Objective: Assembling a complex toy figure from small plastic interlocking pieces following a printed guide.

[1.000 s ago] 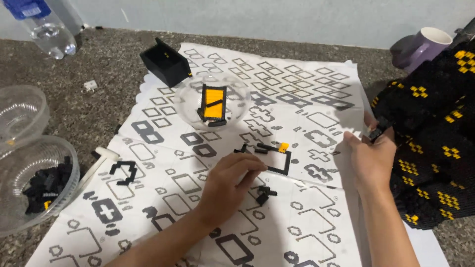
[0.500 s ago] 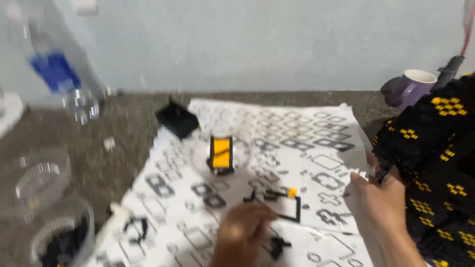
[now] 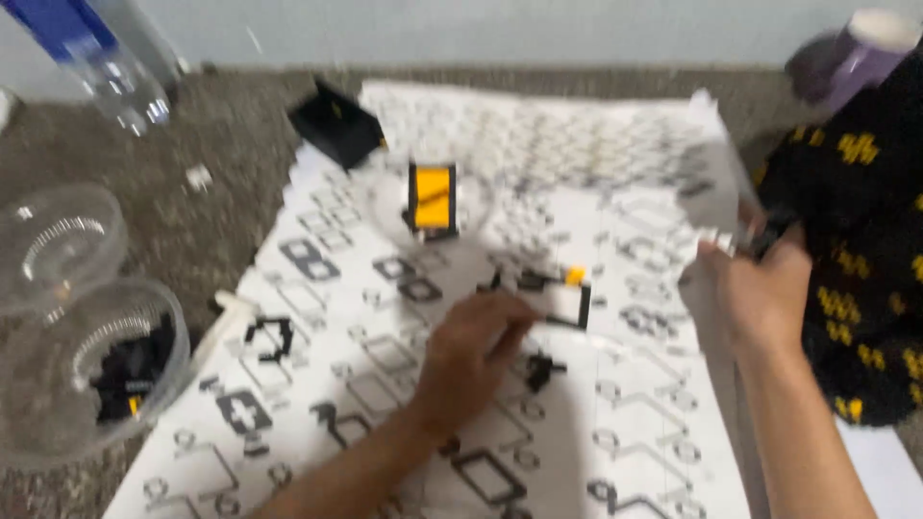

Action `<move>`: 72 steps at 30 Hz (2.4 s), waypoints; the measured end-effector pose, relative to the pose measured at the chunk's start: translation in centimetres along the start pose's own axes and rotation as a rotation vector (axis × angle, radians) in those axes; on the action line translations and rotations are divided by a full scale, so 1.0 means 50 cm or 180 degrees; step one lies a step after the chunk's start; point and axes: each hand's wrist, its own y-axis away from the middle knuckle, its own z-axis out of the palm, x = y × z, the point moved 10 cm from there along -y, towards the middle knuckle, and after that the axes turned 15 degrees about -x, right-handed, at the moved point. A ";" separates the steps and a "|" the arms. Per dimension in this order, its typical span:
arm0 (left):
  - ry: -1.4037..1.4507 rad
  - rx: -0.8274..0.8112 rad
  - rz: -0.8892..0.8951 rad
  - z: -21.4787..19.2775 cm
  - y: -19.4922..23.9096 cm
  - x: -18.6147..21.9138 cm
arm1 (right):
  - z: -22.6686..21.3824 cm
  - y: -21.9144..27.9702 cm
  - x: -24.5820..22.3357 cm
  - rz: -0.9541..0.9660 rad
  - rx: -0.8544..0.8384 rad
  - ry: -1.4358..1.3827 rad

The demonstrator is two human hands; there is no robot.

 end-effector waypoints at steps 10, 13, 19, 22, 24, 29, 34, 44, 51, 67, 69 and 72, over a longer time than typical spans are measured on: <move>0.0256 -0.0087 0.0086 -0.011 -0.015 0.026 | 0.016 -0.004 -0.022 -0.0281 -0.0238 -0.0505; 0.0227 -0.0087 0.0148 -0.013 -0.015 0.033 | 0.011 -0.015 -0.009 -0.0456 -0.0209 -0.0545; 0.0150 -0.0044 0.0110 -0.014 -0.013 0.031 | 0.008 -0.025 0.006 -0.0591 -0.0180 -0.0641; 0.0152 -0.0049 0.0109 -0.015 -0.014 0.030 | 0.011 -0.015 -0.007 -0.0563 -0.0249 -0.0565; 0.0164 -0.0066 0.0113 -0.013 -0.013 0.030 | 0.012 -0.009 -0.015 -0.0479 -0.0285 -0.0449; 0.0202 -0.0072 0.0067 -0.011 -0.013 0.026 | 0.011 -0.026 0.011 -0.0461 -0.0229 -0.0691; 0.0150 -0.0111 0.0094 -0.009 -0.014 0.029 | 0.007 -0.017 -0.007 -0.0506 -0.0217 -0.0600; 0.0099 -0.0055 0.0130 -0.009 -0.011 0.025 | 0.007 -0.034 0.017 -0.0583 -0.0190 -0.0741; 0.0210 -0.0015 0.0091 -0.011 -0.016 0.026 | 0.007 -0.032 0.005 -0.0659 -0.0169 -0.0497; -0.0069 -0.0403 -0.0349 0.027 -0.009 -0.012 | 0.004 0.007 -0.028 -0.0020 -0.0069 -0.0392; -0.0068 -0.0443 -0.0415 0.029 -0.003 -0.017 | 0.008 0.016 -0.034 0.0016 -0.0103 -0.0378; -0.0119 -0.0460 -0.0303 0.034 -0.003 -0.009 | 0.005 0.021 -0.041 0.0132 -0.0106 -0.0130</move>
